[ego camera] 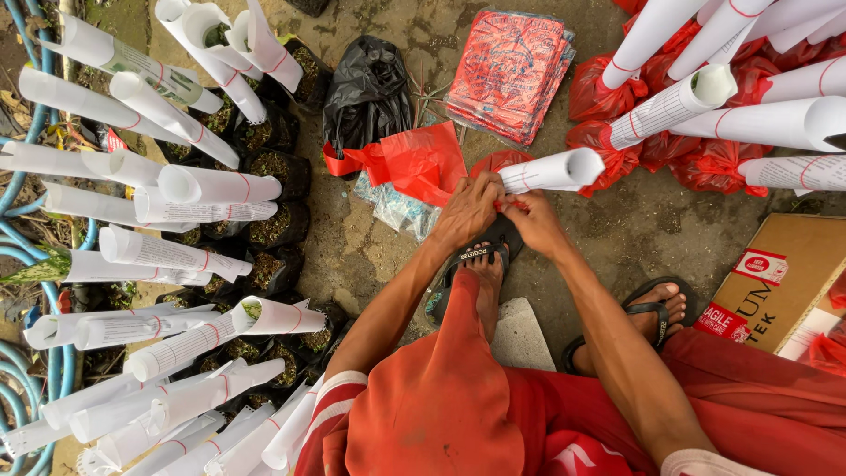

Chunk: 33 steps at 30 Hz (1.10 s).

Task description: The person wraps small potted plants in red plastic bags and ties them with string. The person places the wrapped plants into a cardboard box.

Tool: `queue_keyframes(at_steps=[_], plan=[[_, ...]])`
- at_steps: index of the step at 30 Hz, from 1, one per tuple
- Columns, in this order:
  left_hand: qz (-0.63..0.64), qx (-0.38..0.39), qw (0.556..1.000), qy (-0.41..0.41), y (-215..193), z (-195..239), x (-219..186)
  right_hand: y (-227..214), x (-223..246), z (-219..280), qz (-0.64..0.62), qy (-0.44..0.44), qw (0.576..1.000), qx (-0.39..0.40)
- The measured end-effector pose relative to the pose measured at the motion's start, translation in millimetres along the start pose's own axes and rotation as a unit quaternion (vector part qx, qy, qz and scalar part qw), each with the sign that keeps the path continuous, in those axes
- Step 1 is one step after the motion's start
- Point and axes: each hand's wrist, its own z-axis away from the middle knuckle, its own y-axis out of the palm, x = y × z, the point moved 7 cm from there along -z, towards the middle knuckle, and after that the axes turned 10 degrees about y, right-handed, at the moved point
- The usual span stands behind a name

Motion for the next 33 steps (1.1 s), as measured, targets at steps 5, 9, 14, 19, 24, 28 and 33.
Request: queue_keyframes(at_steps=[5, 9, 14, 19, 24, 28, 33], plan=[[-0.029, -0.033, 0.999, -0.022, 15, -1, 11, 3, -15, -12, -0.104, 0.042, 0.990, 0.090], [-0.052, -0.079, 0.994, -0.052, 11, -2, 8, 4, -22, -14, 0.163, 0.057, 0.981, 0.090], [-0.037, -0.115, 0.986, -0.113, -14, 7, -12, -5, -12, -16, -0.044, 0.070, 0.994, 0.074], [0.015, -0.029, 0.978, -0.204, 7, 21, -9, -2, -25, -12, 0.000, 0.054, 0.994, 0.095], [0.002, -0.037, 0.985, -0.171, 25, 11, -6, -14, 6, -14, 0.180, -0.146, 0.972, 0.049], [0.089, -0.028, 0.960, -0.264, 28, 23, 6, -40, 2, -10, -0.055, 0.076, 0.991, 0.095], [0.164, -0.111, 0.936, -0.291, 14, 37, 31, -50, 20, -23, 0.089, 0.009, 0.995, -0.041]])
